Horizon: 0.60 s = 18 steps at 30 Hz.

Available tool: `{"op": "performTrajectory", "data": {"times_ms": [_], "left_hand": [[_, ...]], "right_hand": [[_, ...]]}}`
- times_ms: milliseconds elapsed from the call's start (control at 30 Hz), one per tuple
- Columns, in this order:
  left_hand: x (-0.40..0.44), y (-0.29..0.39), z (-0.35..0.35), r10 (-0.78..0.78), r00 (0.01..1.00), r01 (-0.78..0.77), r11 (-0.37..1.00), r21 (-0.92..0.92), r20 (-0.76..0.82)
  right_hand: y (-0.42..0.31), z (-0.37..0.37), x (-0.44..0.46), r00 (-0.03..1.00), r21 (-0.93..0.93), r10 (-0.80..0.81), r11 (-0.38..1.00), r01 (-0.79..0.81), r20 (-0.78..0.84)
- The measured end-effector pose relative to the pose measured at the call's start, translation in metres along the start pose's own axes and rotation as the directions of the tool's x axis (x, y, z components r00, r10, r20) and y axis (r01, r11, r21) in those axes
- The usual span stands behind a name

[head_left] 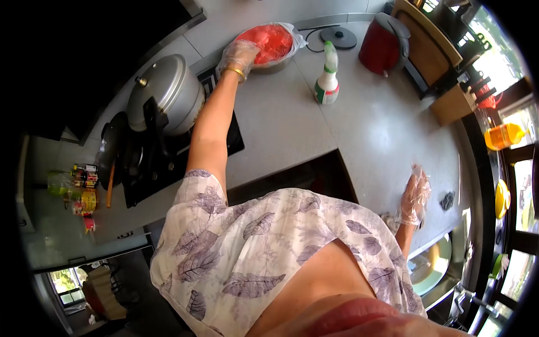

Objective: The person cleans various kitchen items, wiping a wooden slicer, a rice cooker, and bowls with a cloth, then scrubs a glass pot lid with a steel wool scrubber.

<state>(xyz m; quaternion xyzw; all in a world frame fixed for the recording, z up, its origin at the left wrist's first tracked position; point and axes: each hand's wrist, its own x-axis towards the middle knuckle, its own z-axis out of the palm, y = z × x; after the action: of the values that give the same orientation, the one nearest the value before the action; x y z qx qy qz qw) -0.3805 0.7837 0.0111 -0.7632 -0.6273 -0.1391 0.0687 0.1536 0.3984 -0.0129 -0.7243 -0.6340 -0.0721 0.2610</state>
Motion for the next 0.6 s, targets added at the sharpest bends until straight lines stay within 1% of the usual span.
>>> {"op": "performTrajectory", "data": {"times_ms": [33, 100, 200, 233, 300, 400, 433, 467, 567, 600], "left_hand": [[0.011, -0.001, 0.004, -0.106, 0.994, 0.106, 0.991, -0.077, 0.008], [0.026, 0.002, 0.011, -0.308, 0.949, 0.315, 0.923, -0.221, 0.064], [0.033, 0.017, 0.006, -0.392, 0.92, 0.383, 0.893, -0.236, 0.009], [0.033, 0.025, 0.0, -0.386, 0.922, 0.387, 0.907, -0.167, 0.036], [0.035, 0.041, -0.013, -0.375, 0.922, 0.379, 0.925, -0.025, 0.099], [0.047, 0.045, -0.021, -0.482, 0.819, 0.49, 0.87, 0.057, 0.312], [0.059, 0.02, 0.007, -0.481, 0.831, 0.492, 0.87, 0.038, 0.279], [0.076, -0.023, 0.056, -0.484, 0.839, 0.496, 0.868, 0.018, 0.248], [0.074, -0.032, 0.062, -0.482, 0.848, 0.497, 0.868, -0.014, 0.22], [0.068, -0.017, 0.039, -0.477, 0.851, 0.493, 0.87, -0.02, 0.22]], "right_hand": [[0.001, 0.007, 0.014, 1.0, 0.038, 0.005, 0.999, -0.006, 0.023], [-0.004, 0.015, 0.037, 0.996, 0.11, 0.022, 0.993, -0.031, 0.086], [-0.012, 0.028, 0.065, 0.994, 0.107, -0.04, 0.994, 0.029, 0.104], [-0.011, 0.032, 0.072, 0.994, 0.112, -0.037, 0.993, 0.025, 0.105], [-0.012, 0.037, 0.08, 0.993, 0.123, -0.023, 0.992, 0.009, 0.114], [-0.011, 0.043, 0.085, 0.996, 0.126, 0.003, 0.992, -0.014, 0.089], [-0.012, 0.042, 0.087, 0.998, 0.102, -0.004, 0.995, -0.003, 0.069], [-0.011, 0.044, 0.089, 0.997, 0.09, 0.016, 0.996, -0.022, 0.073], [-0.013, 0.05, 0.1, 0.993, 0.063, 0.049, 0.996, -0.056, 0.107], [-0.016, 0.051, 0.11, 0.99, 0.061, 0.051, 0.996, -0.059, 0.13]]}}
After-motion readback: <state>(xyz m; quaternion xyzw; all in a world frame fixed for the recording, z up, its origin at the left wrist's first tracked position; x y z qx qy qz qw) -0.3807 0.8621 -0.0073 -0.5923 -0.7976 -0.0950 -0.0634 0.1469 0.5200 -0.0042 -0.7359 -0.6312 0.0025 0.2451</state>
